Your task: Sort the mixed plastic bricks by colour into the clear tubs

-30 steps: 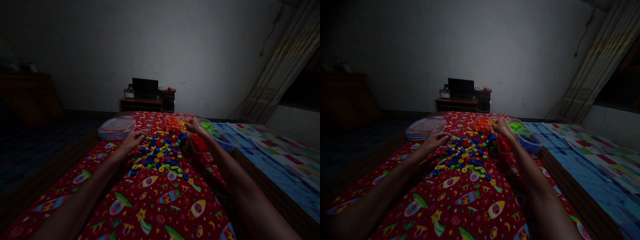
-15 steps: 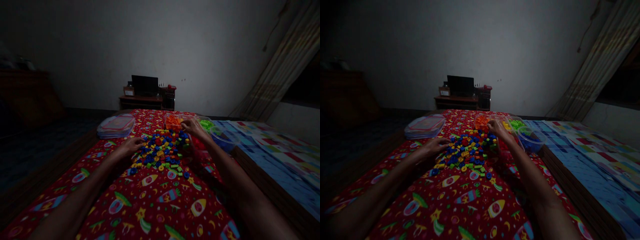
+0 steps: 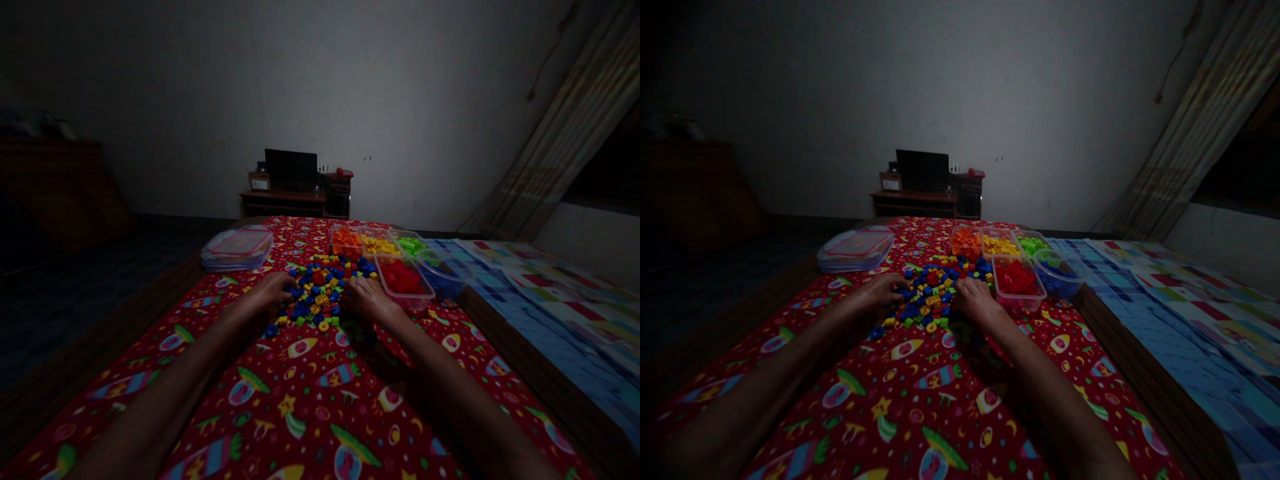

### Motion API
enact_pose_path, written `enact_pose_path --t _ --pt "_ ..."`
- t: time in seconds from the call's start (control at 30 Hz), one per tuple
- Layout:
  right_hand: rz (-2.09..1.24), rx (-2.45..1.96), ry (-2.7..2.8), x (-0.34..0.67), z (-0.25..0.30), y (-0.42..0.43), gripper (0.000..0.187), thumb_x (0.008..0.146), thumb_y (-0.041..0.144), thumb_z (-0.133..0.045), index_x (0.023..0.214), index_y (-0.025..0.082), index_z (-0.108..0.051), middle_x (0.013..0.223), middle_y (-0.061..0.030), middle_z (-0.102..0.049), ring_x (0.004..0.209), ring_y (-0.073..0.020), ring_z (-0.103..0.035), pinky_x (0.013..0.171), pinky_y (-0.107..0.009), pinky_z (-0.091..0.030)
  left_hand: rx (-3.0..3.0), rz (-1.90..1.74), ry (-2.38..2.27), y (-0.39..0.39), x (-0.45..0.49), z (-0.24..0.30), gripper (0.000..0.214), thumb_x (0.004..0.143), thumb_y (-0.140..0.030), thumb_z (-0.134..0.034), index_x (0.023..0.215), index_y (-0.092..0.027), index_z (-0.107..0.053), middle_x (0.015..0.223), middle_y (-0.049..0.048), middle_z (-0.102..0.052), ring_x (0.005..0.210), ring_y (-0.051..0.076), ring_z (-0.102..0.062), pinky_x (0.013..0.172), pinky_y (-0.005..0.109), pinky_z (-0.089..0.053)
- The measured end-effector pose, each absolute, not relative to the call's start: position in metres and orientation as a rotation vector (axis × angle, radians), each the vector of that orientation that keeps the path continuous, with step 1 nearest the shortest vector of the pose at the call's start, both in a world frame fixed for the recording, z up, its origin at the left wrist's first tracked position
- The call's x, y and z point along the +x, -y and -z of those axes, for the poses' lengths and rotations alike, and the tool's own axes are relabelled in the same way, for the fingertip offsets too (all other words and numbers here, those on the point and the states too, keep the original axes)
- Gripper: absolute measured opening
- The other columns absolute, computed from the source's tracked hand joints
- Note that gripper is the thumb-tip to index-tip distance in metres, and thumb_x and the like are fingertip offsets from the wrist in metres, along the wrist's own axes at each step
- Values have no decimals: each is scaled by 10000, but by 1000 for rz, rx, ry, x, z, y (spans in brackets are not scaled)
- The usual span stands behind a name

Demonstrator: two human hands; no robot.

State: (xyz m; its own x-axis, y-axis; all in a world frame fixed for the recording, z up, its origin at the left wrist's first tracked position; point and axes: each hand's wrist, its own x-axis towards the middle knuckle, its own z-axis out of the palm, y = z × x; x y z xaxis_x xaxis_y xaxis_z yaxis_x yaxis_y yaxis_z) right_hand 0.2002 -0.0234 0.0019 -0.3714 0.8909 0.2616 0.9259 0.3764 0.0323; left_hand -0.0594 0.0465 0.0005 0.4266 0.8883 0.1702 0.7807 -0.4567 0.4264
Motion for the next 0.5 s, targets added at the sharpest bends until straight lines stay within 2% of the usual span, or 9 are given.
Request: enact_pose_path --t 0.1,0.23,0.37,0.5 --pt "240 -1631 2457 201 5 23 183 858 255 -526 983 173 -631 909 -117 -648 840 -208 -568 690 -277 -351 2442 -601 -1451 -46 -57 -2 138 563 -219 -643 677 -217 -721 805 48 -726 833 257 -647 786 303 -477" --pt "150 -1626 2447 202 -7 21 174 878 234 -488 952 149 -620 858 -100 -647 759 -174 -564 632 -257 -313 2402 -707 -1480 -42 -50 -4 218 677 -237 -565 833 -205 -715 791 33 -719 777 219 -649 735 280 -484" --pt "91 -1509 2414 200 -14 20 180 869 190 -484 987 125 -604 848 -95 -641 734 -157 -543 619 -243 -298 2408 -847 -1390 -32 -32 -1 386 712 -183 -513 1066 -186 -665 988 58 -707 887 215 -644 818 304 -490" --pt "38 -1387 2371 198 -9 19 173 863 173 -495 970 116 -617 821 -84 -640 716 -146 -537 632 -239 -300 2486 -755 -1269 -20 -14 6 364 723 -153 -486 1022 -194 -690 1032 67 -696 950 214 -633 901 318 -464"
